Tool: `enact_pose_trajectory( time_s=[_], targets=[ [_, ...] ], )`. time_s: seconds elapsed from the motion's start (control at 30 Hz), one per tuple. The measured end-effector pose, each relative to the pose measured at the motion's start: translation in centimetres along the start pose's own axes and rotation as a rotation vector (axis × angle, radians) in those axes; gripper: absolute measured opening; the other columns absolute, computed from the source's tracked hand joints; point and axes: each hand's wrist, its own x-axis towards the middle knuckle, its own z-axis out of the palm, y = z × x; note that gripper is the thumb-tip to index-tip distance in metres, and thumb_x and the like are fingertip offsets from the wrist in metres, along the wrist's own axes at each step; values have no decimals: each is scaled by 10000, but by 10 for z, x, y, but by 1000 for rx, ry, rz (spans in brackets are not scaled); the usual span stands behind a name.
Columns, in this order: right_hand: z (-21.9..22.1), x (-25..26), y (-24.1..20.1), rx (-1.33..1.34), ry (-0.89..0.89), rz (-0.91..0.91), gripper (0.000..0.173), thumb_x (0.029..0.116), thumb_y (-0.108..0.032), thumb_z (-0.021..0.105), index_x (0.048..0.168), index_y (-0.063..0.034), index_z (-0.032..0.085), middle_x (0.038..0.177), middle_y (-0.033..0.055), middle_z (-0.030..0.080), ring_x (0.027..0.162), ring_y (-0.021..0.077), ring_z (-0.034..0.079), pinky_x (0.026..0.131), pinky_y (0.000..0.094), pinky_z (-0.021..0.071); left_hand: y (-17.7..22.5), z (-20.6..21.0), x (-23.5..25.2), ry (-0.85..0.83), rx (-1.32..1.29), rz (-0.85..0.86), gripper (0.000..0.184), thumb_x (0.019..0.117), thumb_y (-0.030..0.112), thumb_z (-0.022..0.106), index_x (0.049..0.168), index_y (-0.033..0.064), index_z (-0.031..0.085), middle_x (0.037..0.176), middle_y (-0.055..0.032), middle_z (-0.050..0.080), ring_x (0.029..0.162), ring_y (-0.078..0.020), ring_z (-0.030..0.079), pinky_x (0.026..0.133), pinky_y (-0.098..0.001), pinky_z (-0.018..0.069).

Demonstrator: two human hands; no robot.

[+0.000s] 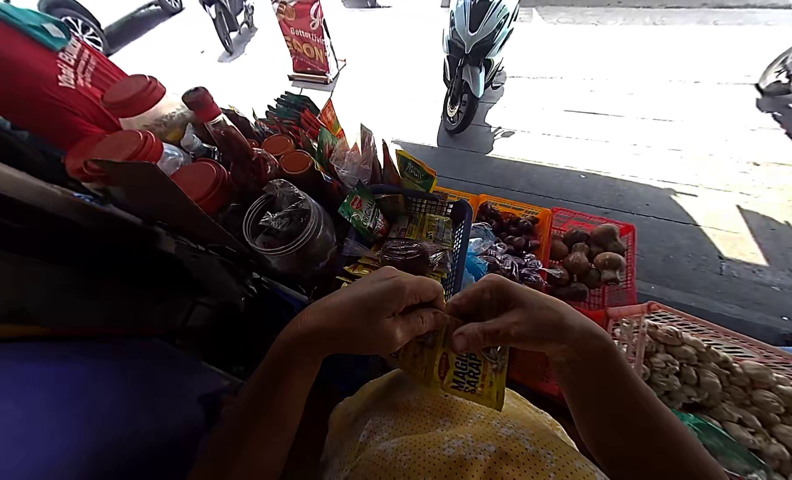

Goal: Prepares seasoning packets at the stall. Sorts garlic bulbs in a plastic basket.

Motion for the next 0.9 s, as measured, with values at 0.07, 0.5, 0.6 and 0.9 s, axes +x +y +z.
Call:
enact_pose_trajectory(
  time_s=[0.07,0.5,0.6,0.9],
  targets=[
    [5,1,0,12,-26,-27,208,1014,-269,660,913,-96,717,776,-115,678,699,-50,627,623,134,521,3,2,1,-7,-15,28,211,1055,146,532,917,32,642,757,18,572,689,13,530,610,-133,431],
    [26,0,14,144,321,-201,171,1031,-159,611,941,-101,745,819,-89,703,740,-34,647,678,144,548,-14,23,-4,301,-307,69,161,1049,74,520,965,20,646,817,55,627,763,33,599,709,-139,515],
    [18,1,16,165,210,-175,157,1031,-230,627,963,-113,707,852,-91,688,778,-25,645,706,157,545,-11,24,-6,334,-192,60,172,1052,115,546,975,14,661,818,40,636,758,38,595,695,-121,504],
    [5,11,9,164,-37,68,75,924,-120,758,996,-103,773,928,-75,773,820,-10,713,737,177,603,3,0,-21,393,-315,-76,288,902,151,766,1169,66,701,831,16,716,738,-33,679,666,-170,578]
  ],
)
